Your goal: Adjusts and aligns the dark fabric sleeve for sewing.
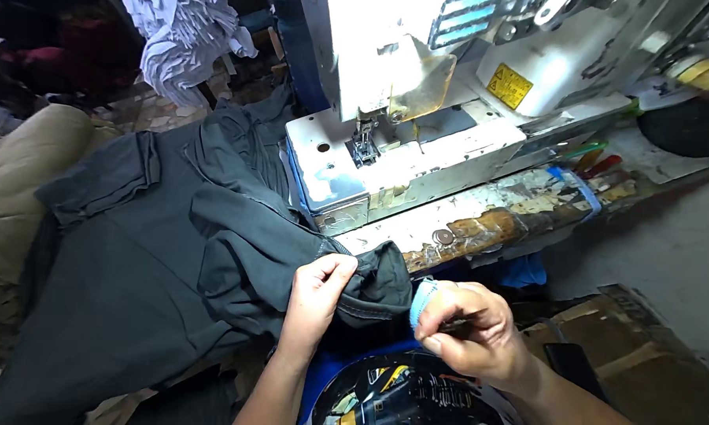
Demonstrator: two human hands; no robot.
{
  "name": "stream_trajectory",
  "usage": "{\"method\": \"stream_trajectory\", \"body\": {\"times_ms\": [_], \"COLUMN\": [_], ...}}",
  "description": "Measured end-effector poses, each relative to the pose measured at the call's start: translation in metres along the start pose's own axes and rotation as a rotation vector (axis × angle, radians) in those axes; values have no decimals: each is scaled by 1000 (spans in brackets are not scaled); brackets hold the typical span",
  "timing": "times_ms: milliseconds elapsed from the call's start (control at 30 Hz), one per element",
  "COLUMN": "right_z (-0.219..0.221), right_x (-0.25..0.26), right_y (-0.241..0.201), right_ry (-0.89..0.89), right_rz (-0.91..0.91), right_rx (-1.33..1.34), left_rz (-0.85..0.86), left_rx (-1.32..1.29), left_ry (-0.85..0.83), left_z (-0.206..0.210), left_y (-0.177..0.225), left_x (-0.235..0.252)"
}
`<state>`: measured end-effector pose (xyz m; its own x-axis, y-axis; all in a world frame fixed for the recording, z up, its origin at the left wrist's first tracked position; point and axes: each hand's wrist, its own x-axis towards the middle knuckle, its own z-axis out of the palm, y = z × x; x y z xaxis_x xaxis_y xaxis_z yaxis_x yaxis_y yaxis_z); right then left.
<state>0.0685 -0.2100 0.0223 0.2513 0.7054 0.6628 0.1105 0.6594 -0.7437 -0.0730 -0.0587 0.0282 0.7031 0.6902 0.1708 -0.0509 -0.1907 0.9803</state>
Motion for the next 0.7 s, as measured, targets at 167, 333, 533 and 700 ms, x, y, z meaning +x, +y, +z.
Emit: {"method": "stream_trajectory", "body": {"times_ms": [167,333,533,700], "right_z": [-4,-17,-6,12], "right_x": [10,37,16,-3], "right_y": [20,34,25,10], "right_ry": [158,121,248,7], "right_rz": [110,525,96,305], "right_rx": [-394,-168,-687,-300], "left_rz": [-32,5,-10,11], "left_rx": [-77,-23,11,24], "left_ry": [-31,-58,-2,-11], "left_z": [1,-7,-9,-4], "left_y": [6,15,13,11], "left_x": [-2,-5,-3,-2]}}
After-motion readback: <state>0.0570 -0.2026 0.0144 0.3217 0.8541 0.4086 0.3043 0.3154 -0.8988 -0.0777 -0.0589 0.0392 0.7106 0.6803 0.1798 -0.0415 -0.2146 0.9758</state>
